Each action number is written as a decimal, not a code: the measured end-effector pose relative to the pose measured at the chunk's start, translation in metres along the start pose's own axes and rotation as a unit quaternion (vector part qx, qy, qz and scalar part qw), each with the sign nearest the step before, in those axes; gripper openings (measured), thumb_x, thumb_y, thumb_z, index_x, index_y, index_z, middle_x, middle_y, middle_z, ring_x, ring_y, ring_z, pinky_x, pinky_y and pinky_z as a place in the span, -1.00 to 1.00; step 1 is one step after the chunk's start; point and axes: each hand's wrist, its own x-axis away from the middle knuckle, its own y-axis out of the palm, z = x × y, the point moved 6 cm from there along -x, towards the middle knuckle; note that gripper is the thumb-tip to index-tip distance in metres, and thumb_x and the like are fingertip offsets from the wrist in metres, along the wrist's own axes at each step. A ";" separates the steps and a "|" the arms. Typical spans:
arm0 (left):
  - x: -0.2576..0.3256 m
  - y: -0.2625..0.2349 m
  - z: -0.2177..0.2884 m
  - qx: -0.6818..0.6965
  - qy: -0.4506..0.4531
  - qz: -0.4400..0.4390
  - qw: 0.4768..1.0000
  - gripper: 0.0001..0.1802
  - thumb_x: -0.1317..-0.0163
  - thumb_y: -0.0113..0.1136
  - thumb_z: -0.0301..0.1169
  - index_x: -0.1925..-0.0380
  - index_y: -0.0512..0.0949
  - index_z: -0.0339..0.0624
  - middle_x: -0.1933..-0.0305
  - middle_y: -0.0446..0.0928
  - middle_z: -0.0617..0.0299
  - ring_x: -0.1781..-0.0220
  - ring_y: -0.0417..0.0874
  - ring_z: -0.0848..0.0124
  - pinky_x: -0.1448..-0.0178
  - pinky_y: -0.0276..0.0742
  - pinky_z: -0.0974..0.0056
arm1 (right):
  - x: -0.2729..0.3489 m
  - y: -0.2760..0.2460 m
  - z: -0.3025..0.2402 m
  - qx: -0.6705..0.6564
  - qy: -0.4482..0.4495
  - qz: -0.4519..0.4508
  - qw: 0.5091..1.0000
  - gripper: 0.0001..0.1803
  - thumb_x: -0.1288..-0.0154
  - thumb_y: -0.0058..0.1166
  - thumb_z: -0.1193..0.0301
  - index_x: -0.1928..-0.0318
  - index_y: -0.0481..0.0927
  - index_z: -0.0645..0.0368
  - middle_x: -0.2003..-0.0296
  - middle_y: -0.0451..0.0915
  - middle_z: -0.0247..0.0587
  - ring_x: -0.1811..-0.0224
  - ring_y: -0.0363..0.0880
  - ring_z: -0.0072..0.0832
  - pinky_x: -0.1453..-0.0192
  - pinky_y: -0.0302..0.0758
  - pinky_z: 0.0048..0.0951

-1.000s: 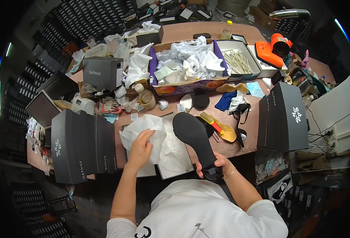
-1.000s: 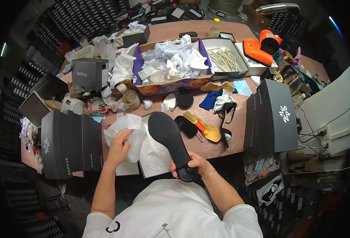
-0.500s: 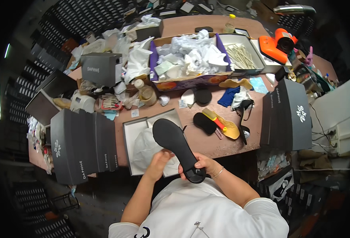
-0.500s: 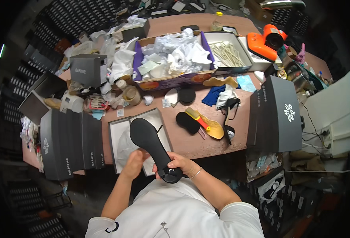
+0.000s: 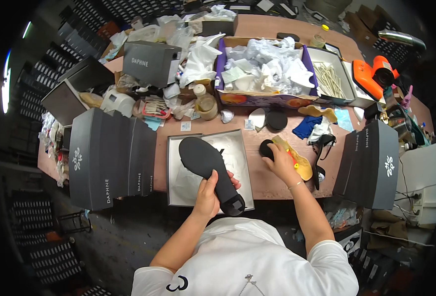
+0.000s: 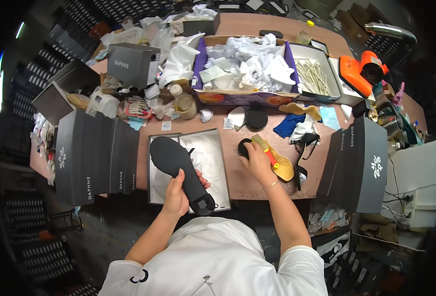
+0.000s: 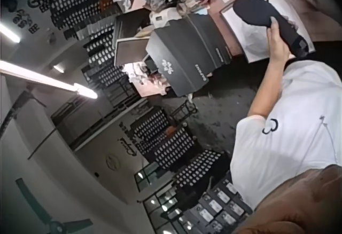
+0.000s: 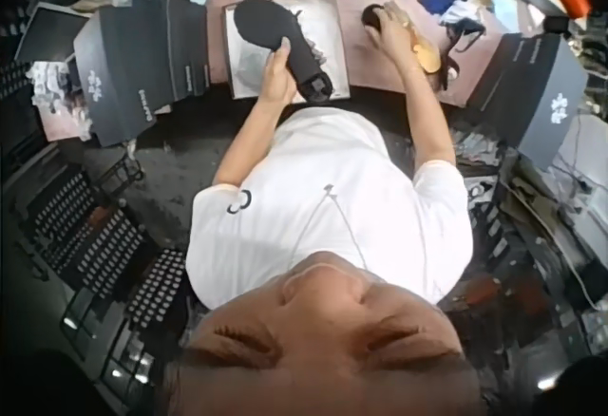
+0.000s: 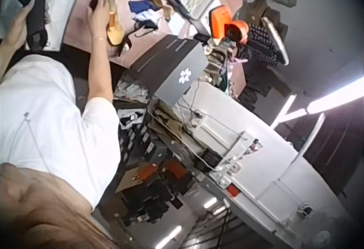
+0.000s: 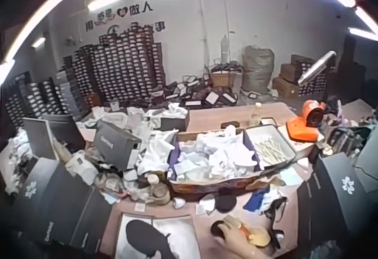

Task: Inspecting, cleaning, and packaging high-heeled shoes into boxes with tissue paper and inserts.

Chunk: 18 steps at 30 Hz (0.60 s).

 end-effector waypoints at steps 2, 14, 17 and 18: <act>-0.003 0.004 0.003 0.038 -0.010 0.020 0.999 -0.37 -0.43 -0.35 0.15 -0.11 0.31 -0.18 0.18 0.47 0.11 0.14 0.58 0.25 -0.04 0.59 0.01 | -0.003 0.036 0.027 0.100 -0.060 -0.063 0.991 -0.56 -0.07 0.25 0.38 0.01 0.49 0.19 0.05 0.50 0.06 0.05 0.50 0.02 -0.06 0.45 -0.16; -0.006 -0.011 -0.017 0.111 -0.070 0.067 0.989 -0.25 -0.34 -0.40 0.29 0.04 0.39 -0.21 0.20 0.49 0.11 0.15 0.59 0.30 0.03 0.64 0.08 | 0.031 -0.025 -0.115 -0.293 -0.119 -0.047 0.948 -0.64 -0.22 -0.06 0.63 -0.05 0.51 0.26 0.10 0.52 -0.08 0.08 0.54 -0.34 -0.01 0.45 -0.39; -0.009 -0.018 -0.029 0.078 -0.088 0.088 0.989 -0.22 -0.34 -0.42 0.31 0.09 0.42 -0.22 0.23 0.50 0.12 0.23 0.61 0.29 0.06 0.64 0.09 | 0.038 0.016 -0.072 -0.291 -0.004 0.016 0.957 -0.60 -0.23 0.01 0.60 -0.10 0.47 0.24 0.03 0.50 0.00 -0.05 0.48 -0.17 -0.10 0.40 -0.30; -0.005 -0.023 -0.028 0.079 -0.079 0.088 0.990 -0.23 -0.34 -0.41 0.30 0.11 0.43 -0.22 0.23 0.50 0.12 0.23 0.60 0.29 0.06 0.64 0.10 | 0.037 0.026 -0.047 -0.269 0.050 0.039 0.961 -0.58 -0.24 0.06 0.51 -0.14 0.45 0.22 -0.06 0.46 0.05 -0.11 0.42 -0.05 -0.19 0.35 -0.22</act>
